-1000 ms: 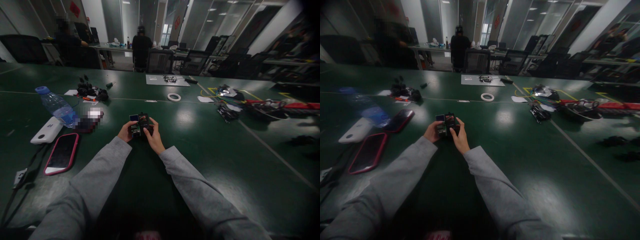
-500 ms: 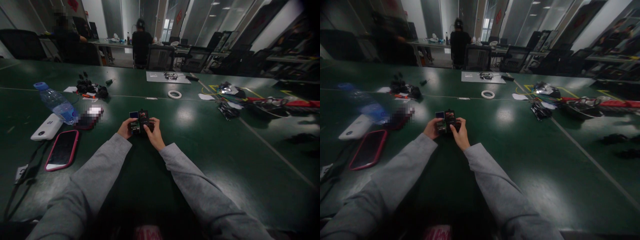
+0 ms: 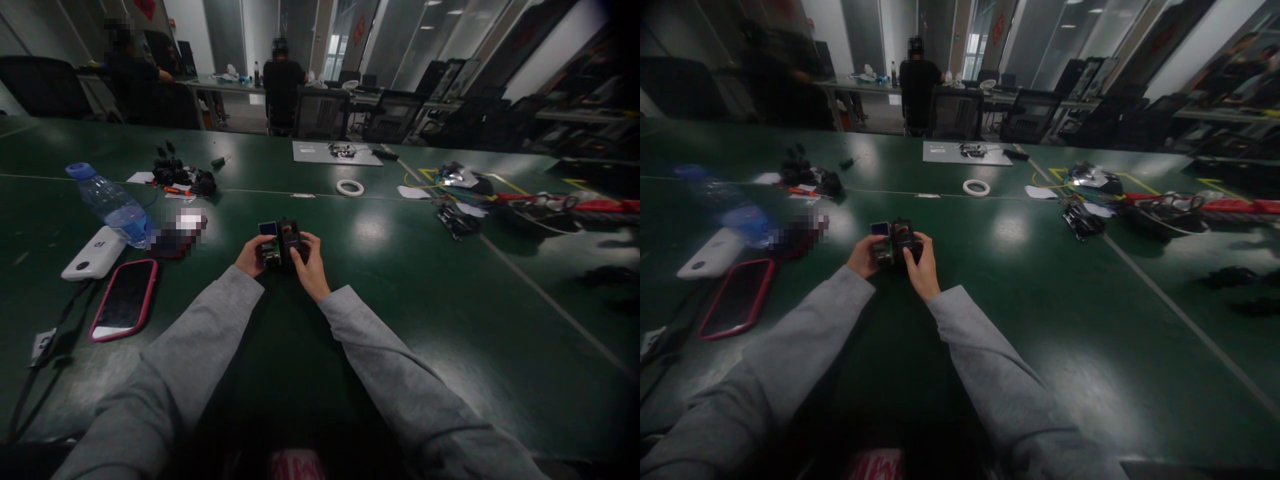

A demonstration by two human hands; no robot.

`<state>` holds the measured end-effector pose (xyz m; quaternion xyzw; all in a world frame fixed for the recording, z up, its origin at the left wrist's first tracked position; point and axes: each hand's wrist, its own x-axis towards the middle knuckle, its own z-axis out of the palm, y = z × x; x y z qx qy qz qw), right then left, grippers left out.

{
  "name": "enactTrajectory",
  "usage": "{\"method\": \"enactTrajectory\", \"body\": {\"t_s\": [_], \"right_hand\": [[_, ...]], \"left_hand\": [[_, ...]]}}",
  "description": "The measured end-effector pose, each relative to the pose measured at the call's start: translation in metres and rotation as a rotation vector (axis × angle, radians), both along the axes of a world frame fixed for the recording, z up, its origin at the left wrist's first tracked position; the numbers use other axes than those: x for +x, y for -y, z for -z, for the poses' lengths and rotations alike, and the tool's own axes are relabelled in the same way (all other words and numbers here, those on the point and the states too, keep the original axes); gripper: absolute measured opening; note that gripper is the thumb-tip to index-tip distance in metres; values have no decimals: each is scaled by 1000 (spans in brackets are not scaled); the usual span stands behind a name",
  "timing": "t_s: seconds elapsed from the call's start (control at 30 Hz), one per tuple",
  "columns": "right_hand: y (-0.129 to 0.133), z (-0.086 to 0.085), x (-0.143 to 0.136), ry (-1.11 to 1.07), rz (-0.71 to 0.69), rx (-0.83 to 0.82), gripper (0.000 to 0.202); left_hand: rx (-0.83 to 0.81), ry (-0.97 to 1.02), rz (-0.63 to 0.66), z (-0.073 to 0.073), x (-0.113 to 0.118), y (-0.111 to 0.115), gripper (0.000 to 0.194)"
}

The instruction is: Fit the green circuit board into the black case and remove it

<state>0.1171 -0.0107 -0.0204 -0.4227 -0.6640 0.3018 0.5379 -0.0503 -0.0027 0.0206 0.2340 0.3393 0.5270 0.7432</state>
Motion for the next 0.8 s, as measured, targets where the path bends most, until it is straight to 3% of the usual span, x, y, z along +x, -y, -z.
{"method": "enactTrajectory", "body": {"t_s": [0.2,0.4,0.53,0.67,0.8], "right_hand": [[8,-13,1,168,74,127,35],[4,-4,-3,320,128,158,74],[2,0,-3,451,247,153,86],[1,-4,3,463,254,147,75],[-19,-4,25,242,261,-28,53]], "left_hand": [[-87,1,-37,1,-1,-3,15],[49,92,2,-1,-1,-1,40],[91,102,46,-1,0,0,46],[95,95,65,2,0,0,50],[128,125,98,2,-1,-1,56]]}}
